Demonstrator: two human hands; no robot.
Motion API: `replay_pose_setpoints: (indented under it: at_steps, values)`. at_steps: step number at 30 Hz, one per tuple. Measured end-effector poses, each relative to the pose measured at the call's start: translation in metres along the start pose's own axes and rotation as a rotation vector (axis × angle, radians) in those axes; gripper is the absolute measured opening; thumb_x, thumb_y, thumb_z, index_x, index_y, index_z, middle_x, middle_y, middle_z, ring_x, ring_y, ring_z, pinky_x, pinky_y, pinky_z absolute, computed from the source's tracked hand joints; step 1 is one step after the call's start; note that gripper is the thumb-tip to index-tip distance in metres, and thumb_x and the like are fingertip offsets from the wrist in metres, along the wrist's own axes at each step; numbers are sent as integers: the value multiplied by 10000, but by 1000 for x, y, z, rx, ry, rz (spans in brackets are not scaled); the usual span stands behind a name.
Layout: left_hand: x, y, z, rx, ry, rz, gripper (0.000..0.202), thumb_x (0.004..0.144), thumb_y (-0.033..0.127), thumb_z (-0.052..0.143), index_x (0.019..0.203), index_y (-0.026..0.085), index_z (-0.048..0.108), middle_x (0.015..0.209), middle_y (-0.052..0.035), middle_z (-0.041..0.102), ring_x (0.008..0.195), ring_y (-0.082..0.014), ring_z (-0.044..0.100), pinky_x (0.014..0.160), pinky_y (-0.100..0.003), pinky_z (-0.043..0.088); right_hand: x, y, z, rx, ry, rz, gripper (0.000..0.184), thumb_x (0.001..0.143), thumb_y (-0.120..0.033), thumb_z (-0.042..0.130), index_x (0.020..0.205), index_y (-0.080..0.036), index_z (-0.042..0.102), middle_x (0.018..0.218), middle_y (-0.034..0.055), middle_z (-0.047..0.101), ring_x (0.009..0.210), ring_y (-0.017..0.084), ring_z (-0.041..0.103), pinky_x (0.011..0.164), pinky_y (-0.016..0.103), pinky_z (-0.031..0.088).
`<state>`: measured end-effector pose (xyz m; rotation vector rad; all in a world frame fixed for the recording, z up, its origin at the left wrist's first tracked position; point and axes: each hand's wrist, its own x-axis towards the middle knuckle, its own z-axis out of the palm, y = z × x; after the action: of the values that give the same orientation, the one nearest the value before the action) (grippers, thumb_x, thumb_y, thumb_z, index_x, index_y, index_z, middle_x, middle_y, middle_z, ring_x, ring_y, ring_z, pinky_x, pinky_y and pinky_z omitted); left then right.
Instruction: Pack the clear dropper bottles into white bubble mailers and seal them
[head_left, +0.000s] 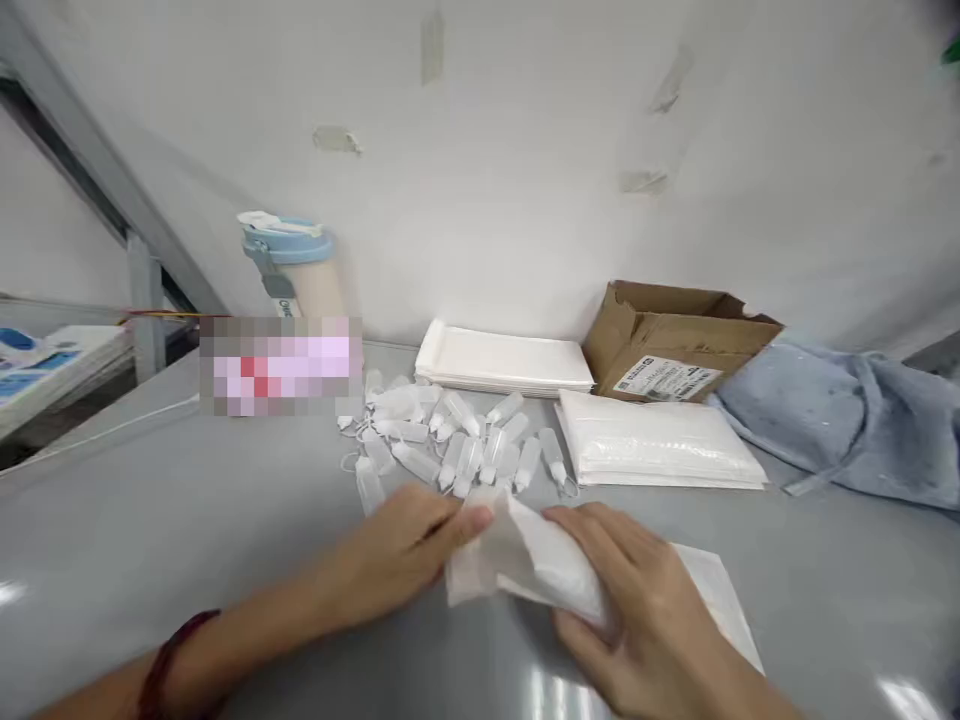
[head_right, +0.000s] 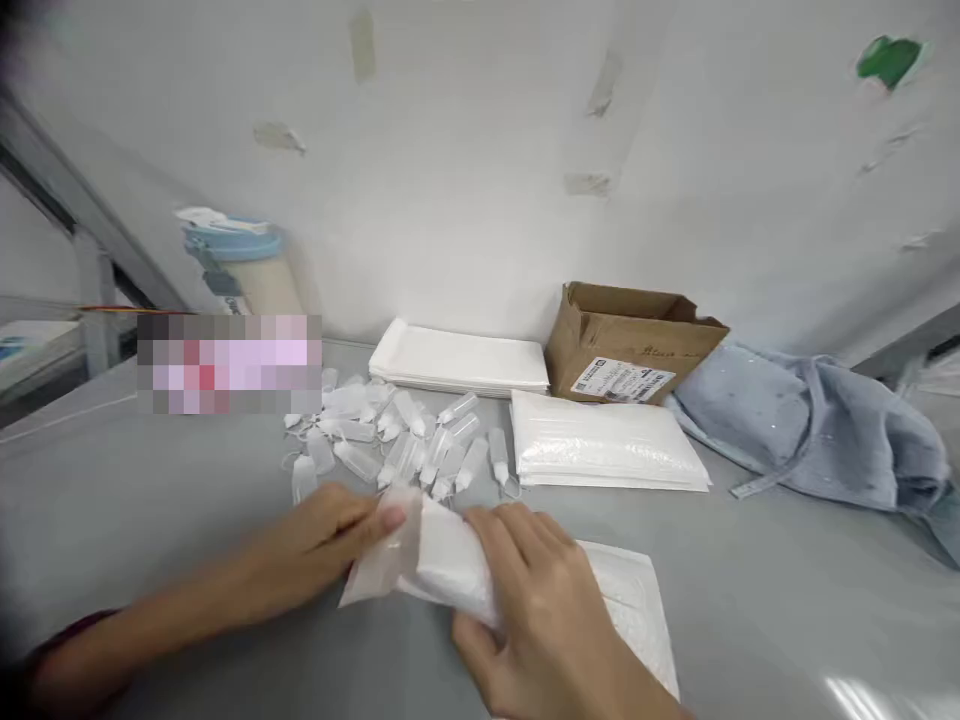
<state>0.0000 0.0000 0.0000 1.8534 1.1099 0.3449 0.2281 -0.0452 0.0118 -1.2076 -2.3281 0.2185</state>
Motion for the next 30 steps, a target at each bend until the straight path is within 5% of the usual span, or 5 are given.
replay_pose_setpoints:
  at_steps: [4,10,18,25,30]
  values:
    - [9,-7,-8,285,330,103,432,956,384,279,716,163,562,635,9,523,574,-125,464,585,-255,339,2,11,-6,4,6,81,385,733,-159,490,1116,-198,502,878,54,625,721,208,610,595,345,513]
    - [6,-8,-42,504,553,110,256,863,259,401,907,168,636,834,-35,624,716,-165,544,642,-270,387,-1,19,-5,-29,-17,131,349,780,-202,494,1129,-202,494,887,51,629,739,222,624,593,351,510]
    - [-22,-23,-110,365,244,-128,248,819,399,532,980,268,668,950,7,669,802,-183,582,633,-231,420,2,21,3,-76,-47,113,344,808,-232,489,1152,-227,472,914,48,641,744,212,648,580,329,526]
    - [-24,-26,-89,708,126,20,402,757,206,561,1145,297,617,1080,-45,552,1028,-245,464,819,-320,412,2,23,5,-93,-42,100,323,823,-248,491,1146,-239,474,898,35,648,729,200,652,565,310,538]
    - [-19,-18,-72,944,148,50,282,689,64,513,918,169,639,914,-80,527,891,-248,452,743,-347,390,2,24,6,-106,-85,74,361,822,-237,503,1180,-243,454,955,48,655,786,212,661,613,321,553]
